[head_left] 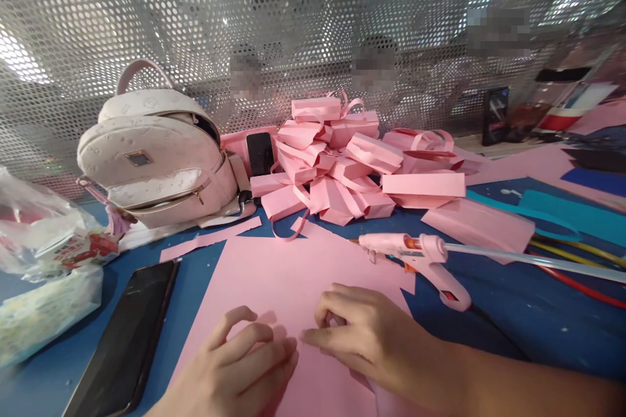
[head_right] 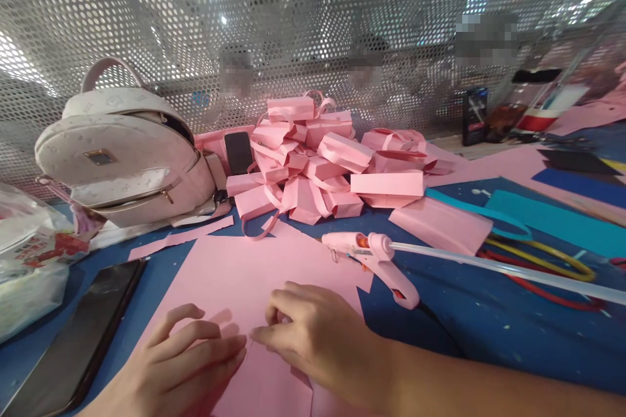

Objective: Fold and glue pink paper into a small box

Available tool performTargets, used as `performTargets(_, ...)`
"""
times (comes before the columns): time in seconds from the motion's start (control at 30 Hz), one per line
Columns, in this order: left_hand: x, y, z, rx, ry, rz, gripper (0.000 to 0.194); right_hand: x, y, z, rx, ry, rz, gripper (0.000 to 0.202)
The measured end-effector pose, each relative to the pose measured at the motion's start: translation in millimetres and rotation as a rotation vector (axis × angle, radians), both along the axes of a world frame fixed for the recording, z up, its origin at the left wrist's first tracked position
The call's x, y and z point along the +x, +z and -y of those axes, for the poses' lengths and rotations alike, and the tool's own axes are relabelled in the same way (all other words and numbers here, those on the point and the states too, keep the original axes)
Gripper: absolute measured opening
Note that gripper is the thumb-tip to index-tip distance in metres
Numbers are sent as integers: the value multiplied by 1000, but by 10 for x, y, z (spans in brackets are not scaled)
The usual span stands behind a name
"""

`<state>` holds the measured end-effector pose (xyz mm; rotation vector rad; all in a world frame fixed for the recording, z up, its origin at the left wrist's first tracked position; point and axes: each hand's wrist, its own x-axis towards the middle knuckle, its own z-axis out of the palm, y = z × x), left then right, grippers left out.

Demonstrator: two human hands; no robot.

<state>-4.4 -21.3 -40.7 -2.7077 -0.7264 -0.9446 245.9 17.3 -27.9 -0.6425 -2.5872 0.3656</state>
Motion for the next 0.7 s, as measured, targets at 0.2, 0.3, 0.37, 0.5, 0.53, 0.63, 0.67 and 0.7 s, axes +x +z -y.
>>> performTargets(0.2, 19, -41, 27, 7, 24, 0, 25, -1, 1, 8, 25, -10, 16, 26)
performTargets(0.3, 27, -54, -7, 36, 2, 31, 29, -2, 7, 12, 27, -4, 24, 26)
performTargets(0.37, 26, -54, -32, 35, -21, 22, 31, -1, 5, 10, 25, 0, 24, 27)
performTargets(0.5, -2, -42, -31, 13, -1, 14, 27, 1, -7, -2, 36, 3, 12, 28)
performTargets(0.53, -16, -35, -19, -3, 1, 3, 25, 2, -9, -4, 40, 5, 13, 28)
performTargets(0.63, -63, 1, 27, -88, -9, -27, 25, 8, -1, -4, 49, 9, 32, 28)
performTargets(0.67, -78, 15, 41, -110, -4, -31, 25, 9, 3, -3, 53, 8, 34, 28)
performTargets(0.7, -89, 29, 53, -125, 4, -31, 24, 11, 5, 0, 56, 7, 35, 28)
